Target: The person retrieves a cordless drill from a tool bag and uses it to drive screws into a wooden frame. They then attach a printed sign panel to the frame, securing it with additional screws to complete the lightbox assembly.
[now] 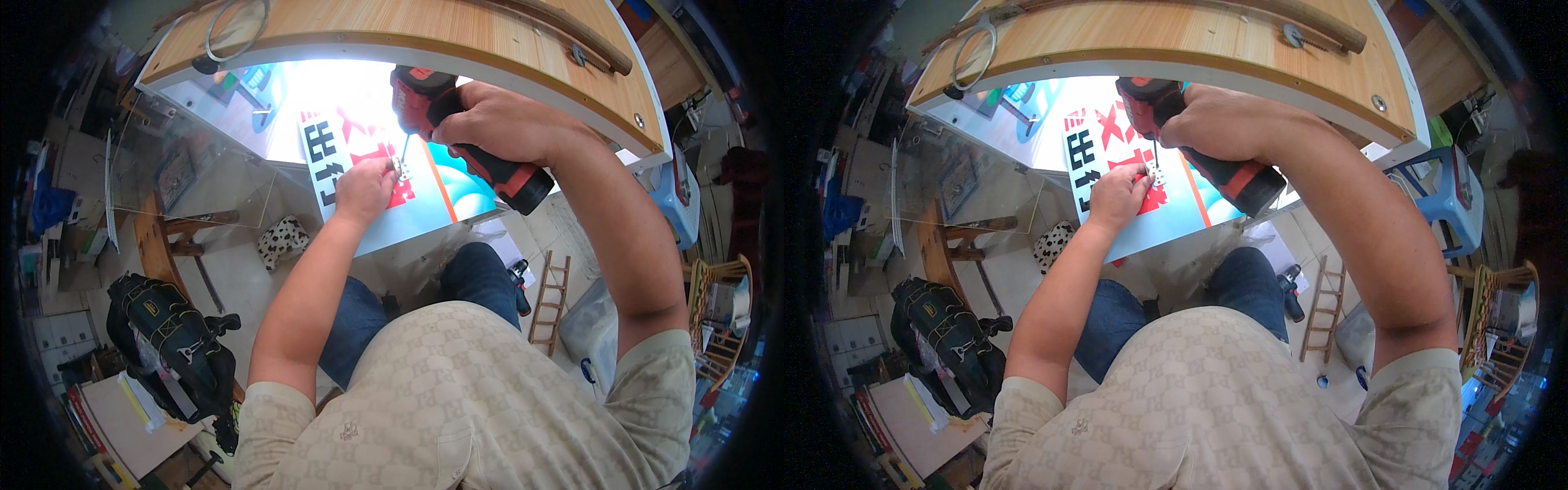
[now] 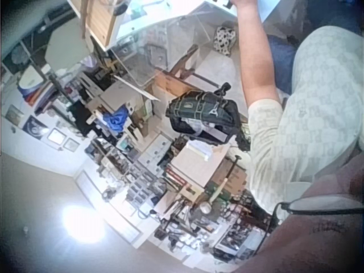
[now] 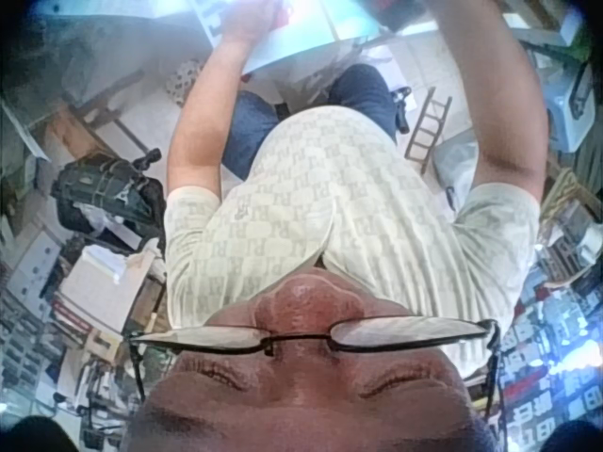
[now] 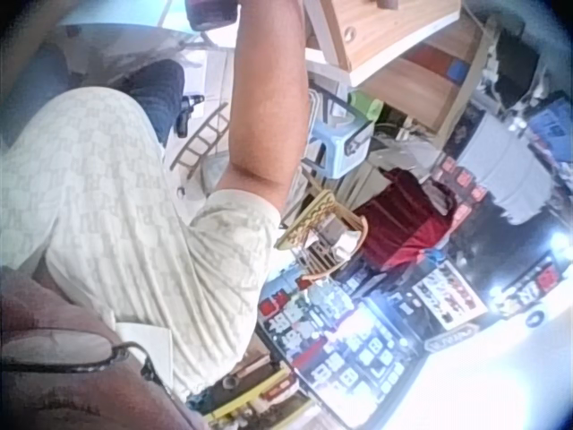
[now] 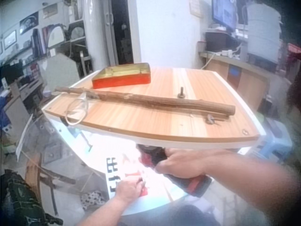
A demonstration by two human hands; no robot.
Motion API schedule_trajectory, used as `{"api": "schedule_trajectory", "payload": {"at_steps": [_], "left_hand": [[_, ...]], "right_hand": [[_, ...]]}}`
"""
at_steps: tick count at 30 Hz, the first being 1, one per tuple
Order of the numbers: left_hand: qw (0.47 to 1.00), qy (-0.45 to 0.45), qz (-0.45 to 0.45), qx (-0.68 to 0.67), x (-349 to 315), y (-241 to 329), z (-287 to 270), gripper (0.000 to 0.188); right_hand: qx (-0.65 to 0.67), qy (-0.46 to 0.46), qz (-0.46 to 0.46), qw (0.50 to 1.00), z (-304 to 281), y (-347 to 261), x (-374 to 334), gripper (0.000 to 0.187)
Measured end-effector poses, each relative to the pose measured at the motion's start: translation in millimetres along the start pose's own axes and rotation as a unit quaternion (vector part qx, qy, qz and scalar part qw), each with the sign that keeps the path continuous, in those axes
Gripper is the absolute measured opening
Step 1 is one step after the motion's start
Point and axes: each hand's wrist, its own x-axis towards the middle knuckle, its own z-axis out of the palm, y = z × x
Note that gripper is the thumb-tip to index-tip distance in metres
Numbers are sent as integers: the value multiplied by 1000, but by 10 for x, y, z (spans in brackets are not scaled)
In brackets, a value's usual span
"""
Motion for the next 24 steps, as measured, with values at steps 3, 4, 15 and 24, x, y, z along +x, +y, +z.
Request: {"api": "schedule_trajectory", "payload": {"at_steps": [3,4,15,24], "left_hand": [[1000,-8,-3,6,2,3,-6,22],[1000,-9,-3,7,2,4,-8,22],[1000,-10,-8,9,4,12,-2,22],[1000,-12,-12,12,-1,53,-30,21]], "right_hand": [[9,8,0,1000,2,1,-7,48],[2,9,-9,1000,3,0,-10,48],[8,13,-11,1000,9,-2,-9,42],[-33,-8,5,999,-19,-1,24,50]]}}
